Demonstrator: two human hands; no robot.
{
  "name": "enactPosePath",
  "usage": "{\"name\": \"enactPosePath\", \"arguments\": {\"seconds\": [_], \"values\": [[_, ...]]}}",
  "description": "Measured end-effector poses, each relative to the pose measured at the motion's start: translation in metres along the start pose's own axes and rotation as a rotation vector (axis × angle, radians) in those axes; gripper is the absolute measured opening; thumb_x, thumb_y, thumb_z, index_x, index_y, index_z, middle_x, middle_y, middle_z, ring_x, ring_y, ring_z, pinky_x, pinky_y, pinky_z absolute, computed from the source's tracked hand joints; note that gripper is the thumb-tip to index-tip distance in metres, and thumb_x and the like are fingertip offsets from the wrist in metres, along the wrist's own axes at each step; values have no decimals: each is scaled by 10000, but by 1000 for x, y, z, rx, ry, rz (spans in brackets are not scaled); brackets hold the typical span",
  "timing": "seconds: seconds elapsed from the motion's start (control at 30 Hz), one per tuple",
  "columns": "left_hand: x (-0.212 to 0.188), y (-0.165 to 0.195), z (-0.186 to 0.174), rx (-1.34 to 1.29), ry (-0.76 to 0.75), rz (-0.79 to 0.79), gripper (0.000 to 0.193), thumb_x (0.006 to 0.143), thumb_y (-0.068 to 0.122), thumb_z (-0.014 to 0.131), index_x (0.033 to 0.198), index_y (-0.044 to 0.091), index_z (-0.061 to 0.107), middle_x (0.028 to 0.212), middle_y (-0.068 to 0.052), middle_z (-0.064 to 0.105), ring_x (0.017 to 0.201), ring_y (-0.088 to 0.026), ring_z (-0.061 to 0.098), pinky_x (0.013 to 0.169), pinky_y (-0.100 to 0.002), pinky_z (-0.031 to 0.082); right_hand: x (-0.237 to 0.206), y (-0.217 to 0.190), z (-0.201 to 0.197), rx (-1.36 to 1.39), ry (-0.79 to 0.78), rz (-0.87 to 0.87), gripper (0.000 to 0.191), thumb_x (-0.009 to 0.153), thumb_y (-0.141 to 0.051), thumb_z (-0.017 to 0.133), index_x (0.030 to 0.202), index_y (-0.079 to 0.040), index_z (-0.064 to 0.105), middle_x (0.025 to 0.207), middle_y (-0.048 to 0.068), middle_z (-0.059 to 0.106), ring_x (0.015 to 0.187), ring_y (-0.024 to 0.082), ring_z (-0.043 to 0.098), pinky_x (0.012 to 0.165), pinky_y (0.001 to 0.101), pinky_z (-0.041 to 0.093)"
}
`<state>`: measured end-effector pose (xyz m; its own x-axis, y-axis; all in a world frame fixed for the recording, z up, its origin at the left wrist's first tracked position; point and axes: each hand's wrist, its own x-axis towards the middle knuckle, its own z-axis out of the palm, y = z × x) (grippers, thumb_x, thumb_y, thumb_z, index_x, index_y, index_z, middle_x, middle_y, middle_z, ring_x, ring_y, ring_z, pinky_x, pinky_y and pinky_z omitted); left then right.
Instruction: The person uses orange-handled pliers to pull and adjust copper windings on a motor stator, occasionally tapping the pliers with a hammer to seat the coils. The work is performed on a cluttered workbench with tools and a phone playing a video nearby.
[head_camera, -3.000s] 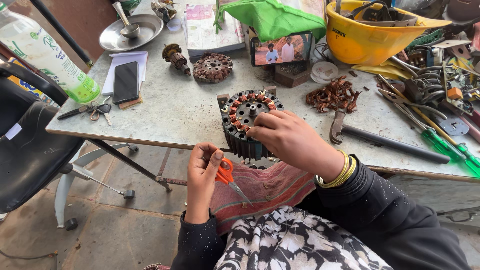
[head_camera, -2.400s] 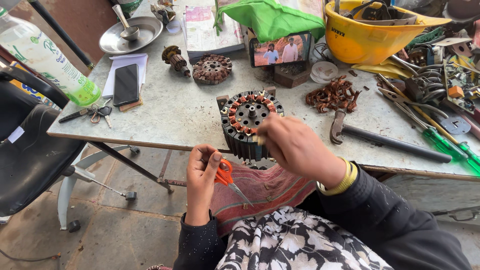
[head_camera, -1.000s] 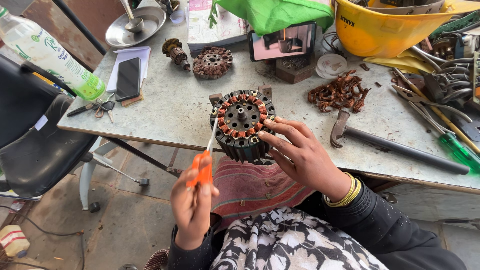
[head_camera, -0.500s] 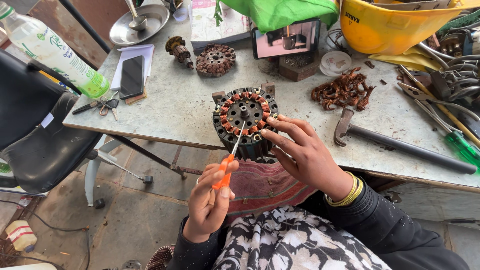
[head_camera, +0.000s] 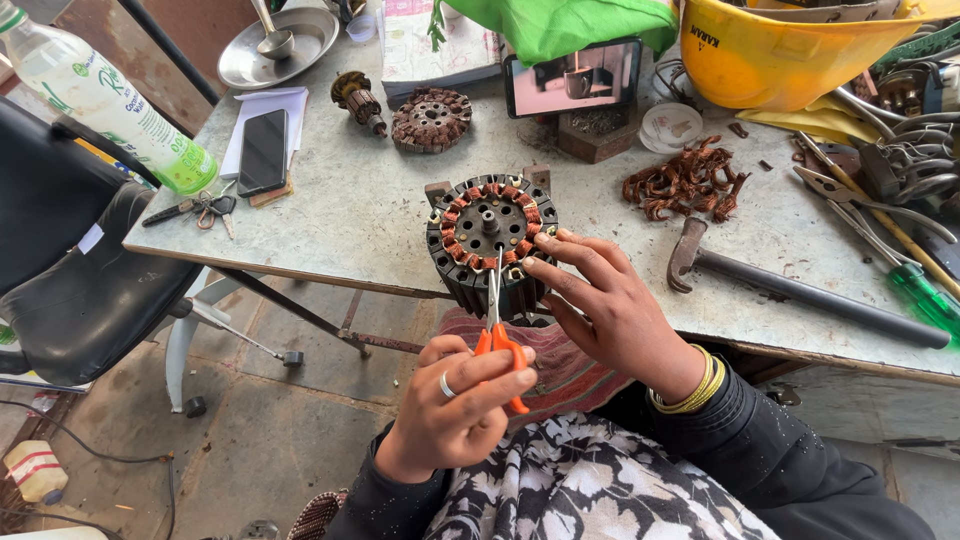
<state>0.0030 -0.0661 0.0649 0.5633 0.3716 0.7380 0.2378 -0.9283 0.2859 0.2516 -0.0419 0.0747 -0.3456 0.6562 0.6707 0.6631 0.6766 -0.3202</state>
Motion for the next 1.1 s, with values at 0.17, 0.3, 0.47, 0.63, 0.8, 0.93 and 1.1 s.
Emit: {"name": "enactPosePath", "arguments": {"seconds": [0.17, 0.3, 0.47, 0.63, 0.8, 0.93, 1.1], "values": [[6, 3, 1, 83, 6, 44, 515, 840, 85, 760, 1312, 270, 672, 1254, 10, 583, 1036, -112, 622, 908, -346, 460, 0, 0, 0, 3, 2, -1, 532, 856, -77, 748, 1370, -113, 620, 1443, 126, 579, 1337, 373, 536, 1092, 469, 470], [8, 1, 3, 200, 47, 64, 383, 891, 229, 866, 1249, 291, 745, 1221, 62, 596, 952, -91, 579, 879, -307, 446, -1, 0, 0, 1, 1, 4, 525, 854, -74, 749, 1362, -117, 624, 1445, 123, 579, 1332, 373, 538, 1090, 466, 471], [5, 3, 8, 356, 124, 90, 325, 881, 258, 846, 1192, 320, 774, 1221, 119, 614, 901, -44, 524, 907, -312, 405, -1, 0, -1, 0, -2, 4, 530, 853, -67, 746, 1367, -115, 623, 1447, 122, 579, 1328, 370, 538, 1095, 464, 467], [3, 3, 14, 454, 211, 101, 327, 894, 288, 854, 1197, 333, 738, 1238, 175, 591, 975, -106, 450, 900, -321, 358, -3, 1, -1, -3, 2, 8, 537, 850, -62, 745, 1369, -122, 623, 1445, 122, 580, 1338, 370, 534, 1091, 459, 468], [7, -4, 19, 342, 185, 104, 293, 923, 226, 857, 1160, 229, 684, 1251, 120, 615, 1035, -133, 494, 914, -344, 400, -4, 1, 1, -1, 14, 6, 539, 854, -60, 744, 1375, -126, 621, 1441, 120, 582, 1341, 366, 534, 1093, 459, 462], [10, -10, 23, 319, 153, 144, 271, 933, 209, 828, 1143, 199, 657, 1264, 83, 597, 1096, -164, 517, 970, -371, 425, -5, 2, 0, -7, 13, 7, 551, 846, -54, 742, 1379, -119, 621, 1440, 128, 581, 1342, 369, 532, 1098, 458, 460], [7, -19, 29, 313, 147, 194, 255, 958, 192, 820, 1142, 188, 643, 1286, 51, 577, 1131, -183, 521, 1014, -389, 455, -5, 2, -2, -8, 7, 14, 555, 835, -50, 744, 1373, -114, 622, 1436, 132, 583, 1346, 368, 532, 1100, 460, 456]]}}
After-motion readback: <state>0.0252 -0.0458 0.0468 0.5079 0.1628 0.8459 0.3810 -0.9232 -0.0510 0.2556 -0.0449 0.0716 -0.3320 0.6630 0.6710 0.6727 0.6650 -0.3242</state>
